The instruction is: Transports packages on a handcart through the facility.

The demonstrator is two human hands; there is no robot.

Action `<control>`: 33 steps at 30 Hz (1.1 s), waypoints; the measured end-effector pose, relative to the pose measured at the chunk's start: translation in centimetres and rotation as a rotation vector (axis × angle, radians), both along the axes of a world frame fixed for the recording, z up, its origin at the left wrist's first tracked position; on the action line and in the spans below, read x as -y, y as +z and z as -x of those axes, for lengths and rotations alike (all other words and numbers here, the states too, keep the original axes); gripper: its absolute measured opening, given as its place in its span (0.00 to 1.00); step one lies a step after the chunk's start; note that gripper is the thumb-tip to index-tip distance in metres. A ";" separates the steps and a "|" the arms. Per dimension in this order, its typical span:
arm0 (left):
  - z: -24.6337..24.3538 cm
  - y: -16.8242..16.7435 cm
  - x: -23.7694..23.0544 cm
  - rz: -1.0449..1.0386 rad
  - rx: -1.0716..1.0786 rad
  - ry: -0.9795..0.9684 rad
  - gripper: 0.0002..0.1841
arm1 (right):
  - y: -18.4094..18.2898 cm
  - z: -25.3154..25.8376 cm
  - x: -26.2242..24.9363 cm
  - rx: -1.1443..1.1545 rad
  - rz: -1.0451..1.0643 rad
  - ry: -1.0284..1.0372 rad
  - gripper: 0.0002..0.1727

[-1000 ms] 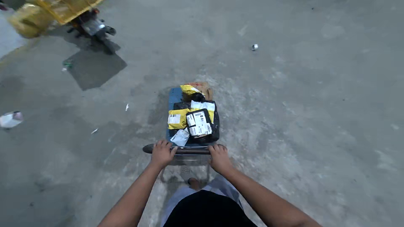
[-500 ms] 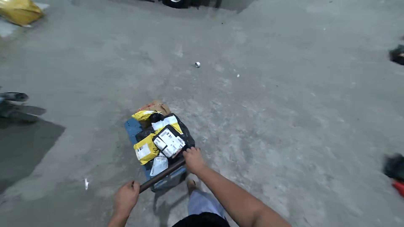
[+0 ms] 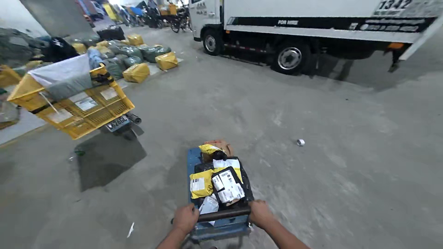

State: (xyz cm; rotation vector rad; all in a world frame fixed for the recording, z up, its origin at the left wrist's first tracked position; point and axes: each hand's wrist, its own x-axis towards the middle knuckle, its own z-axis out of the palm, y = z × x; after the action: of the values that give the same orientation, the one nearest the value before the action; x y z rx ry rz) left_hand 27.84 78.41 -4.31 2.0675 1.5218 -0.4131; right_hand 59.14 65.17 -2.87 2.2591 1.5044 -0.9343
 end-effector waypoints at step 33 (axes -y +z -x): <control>-38.1 2.3 -100.9 0.027 0.103 0.044 0.30 | 1.1 -37.4 -101.5 0.028 0.047 -0.067 0.23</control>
State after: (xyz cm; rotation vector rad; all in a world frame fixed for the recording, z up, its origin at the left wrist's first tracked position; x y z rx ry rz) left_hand 65.91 179.30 -1.98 1.9991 1.4907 -0.3041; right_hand 96.53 166.67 -1.74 2.2925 1.3889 -0.9423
